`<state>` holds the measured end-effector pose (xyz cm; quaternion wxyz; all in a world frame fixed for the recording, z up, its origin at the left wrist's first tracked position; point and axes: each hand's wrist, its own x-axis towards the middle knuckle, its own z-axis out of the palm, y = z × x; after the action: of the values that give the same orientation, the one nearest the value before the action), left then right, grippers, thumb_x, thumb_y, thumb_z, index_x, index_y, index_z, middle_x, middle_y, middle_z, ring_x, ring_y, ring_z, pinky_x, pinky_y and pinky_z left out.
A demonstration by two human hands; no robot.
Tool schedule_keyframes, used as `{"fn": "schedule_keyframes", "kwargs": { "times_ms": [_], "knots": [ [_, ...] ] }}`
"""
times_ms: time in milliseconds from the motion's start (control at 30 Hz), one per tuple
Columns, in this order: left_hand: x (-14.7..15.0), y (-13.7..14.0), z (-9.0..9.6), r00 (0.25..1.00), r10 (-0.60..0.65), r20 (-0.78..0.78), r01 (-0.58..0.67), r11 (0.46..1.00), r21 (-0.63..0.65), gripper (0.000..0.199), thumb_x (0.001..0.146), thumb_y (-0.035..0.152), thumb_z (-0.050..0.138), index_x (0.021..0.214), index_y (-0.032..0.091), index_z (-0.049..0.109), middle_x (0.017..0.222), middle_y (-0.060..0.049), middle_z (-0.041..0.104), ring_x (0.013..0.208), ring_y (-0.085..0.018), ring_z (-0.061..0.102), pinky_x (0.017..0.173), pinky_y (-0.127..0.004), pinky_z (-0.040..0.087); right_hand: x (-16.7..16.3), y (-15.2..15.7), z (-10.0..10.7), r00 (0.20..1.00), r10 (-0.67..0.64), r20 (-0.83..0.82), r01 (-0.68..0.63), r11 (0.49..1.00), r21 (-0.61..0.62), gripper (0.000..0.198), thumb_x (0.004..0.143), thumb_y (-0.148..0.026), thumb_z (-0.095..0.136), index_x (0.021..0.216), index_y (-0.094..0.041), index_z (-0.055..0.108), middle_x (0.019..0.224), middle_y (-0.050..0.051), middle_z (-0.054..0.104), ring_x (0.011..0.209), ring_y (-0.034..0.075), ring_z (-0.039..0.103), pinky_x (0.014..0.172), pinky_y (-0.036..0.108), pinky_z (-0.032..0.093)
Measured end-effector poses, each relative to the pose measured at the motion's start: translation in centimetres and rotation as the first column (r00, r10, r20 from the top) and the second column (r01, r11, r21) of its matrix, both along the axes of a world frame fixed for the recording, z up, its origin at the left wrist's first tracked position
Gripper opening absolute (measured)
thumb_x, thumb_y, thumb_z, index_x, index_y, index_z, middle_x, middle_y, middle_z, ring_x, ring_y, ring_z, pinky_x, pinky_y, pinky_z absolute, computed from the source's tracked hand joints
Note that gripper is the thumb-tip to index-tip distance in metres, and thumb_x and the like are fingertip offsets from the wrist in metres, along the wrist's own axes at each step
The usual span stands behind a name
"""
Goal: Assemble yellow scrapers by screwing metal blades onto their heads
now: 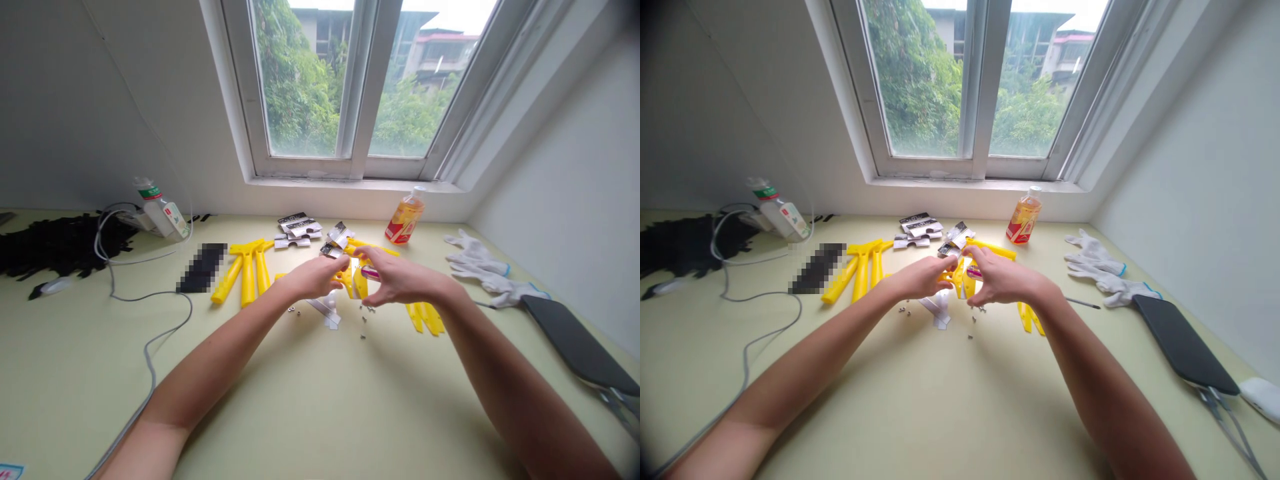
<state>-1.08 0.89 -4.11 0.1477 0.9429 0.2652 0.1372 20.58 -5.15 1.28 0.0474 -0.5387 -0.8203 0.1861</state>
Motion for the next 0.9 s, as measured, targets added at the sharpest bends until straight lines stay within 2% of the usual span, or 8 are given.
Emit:
{"fn": "schedule_keyframes", "kwargs": {
  "times_ms": [100, 267, 433, 567, 700, 900],
  "knots": [
    [0.2, -0.3, 0.0, 1.0, -0.001, -0.021, 0.002, 1.0, 0.017, 0.03, 0.083, 0.027, 0.064, 0.108, 0.022, 0.047, 0.095, -0.003, 0.066, 0.08, -0.019, 0.061, 0.065, -0.026, 0.042, -0.2, 0.0, -0.3, 1.0, -0.003, 0.029, 0.003, 1.0, -0.009, 0.088, 0.065, -0.035, 0.073, 0.141, -0.023, 0.031, 0.138, 0.013, 0.047, 0.118, 0.031, 0.055, 0.09, 0.035, 0.05],
    [0.6, -0.9, 0.4, 0.998, -0.038, -0.041, 0.038, 0.999, 0.006, 0.038, 0.084, 0.025, 0.065, 0.117, 0.022, 0.046, 0.104, -0.006, 0.067, 0.085, -0.02, 0.063, 0.068, -0.028, 0.043, -0.2, 0.1, -0.6, 0.999, 0.017, 0.03, -0.017, 1.0, -0.006, 0.085, 0.065, -0.038, 0.073, 0.138, -0.022, 0.034, 0.137, 0.013, 0.047, 0.12, 0.032, 0.053, 0.09, 0.035, 0.05],
    [0.8, -1.4, 0.7, 0.998, -0.043, -0.046, 0.043, 0.999, 0.014, 0.049, 0.084, 0.028, 0.065, 0.128, 0.022, 0.045, 0.098, -0.008, 0.068, 0.079, -0.02, 0.063, 0.064, -0.027, 0.042, -0.1, -0.1, -0.8, 1.0, 0.022, 0.021, -0.022, 1.0, -0.007, 0.084, 0.064, -0.035, 0.074, 0.137, -0.024, 0.035, 0.136, 0.012, 0.05, 0.118, 0.032, 0.055, 0.09, 0.035, 0.05],
    [0.7, -1.2, 0.8, 0.998, -0.054, 0.023, 0.055, 0.998, -0.026, 0.044, 0.083, 0.026, 0.066, 0.125, 0.022, 0.055, 0.09, -0.006, 0.069, 0.073, -0.018, 0.061, 0.063, -0.026, 0.042, 0.0, -0.1, -0.7, 1.0, 0.018, -0.001, -0.018, 1.0, -0.003, 0.084, 0.064, -0.038, 0.075, 0.137, -0.026, 0.034, 0.135, 0.011, 0.05, 0.114, 0.031, 0.057, 0.085, 0.033, 0.051],
    [0.6, -0.7, 0.7, 0.988, -0.098, 0.117, 0.106, 0.992, -0.067, 0.04, 0.082, 0.023, 0.068, 0.121, 0.028, 0.064, 0.084, -0.003, 0.069, 0.069, -0.015, 0.06, 0.066, -0.025, 0.043, 0.0, 0.0, -0.3, 0.999, 0.0, -0.034, -0.001, 1.0, -0.023, 0.079, 0.066, -0.04, 0.074, 0.134, -0.026, 0.037, 0.124, 0.01, 0.057, 0.099, 0.027, 0.063, 0.077, 0.032, 0.052],
    [0.5, -0.3, 0.7, 0.972, -0.136, 0.193, 0.156, 0.983, -0.093, 0.025, 0.083, 0.023, 0.065, 0.106, 0.024, 0.074, 0.081, -0.005, 0.071, 0.066, -0.015, 0.06, 0.067, -0.027, 0.045, 0.0, 0.2, -0.1, 0.999, 0.006, -0.041, -0.005, 1.0, 0.024, 0.075, 0.066, -0.044, 0.075, 0.132, -0.026, 0.043, 0.124, 0.009, 0.059, 0.106, 0.029, 0.061, 0.087, 0.034, 0.049]
  ]
}}
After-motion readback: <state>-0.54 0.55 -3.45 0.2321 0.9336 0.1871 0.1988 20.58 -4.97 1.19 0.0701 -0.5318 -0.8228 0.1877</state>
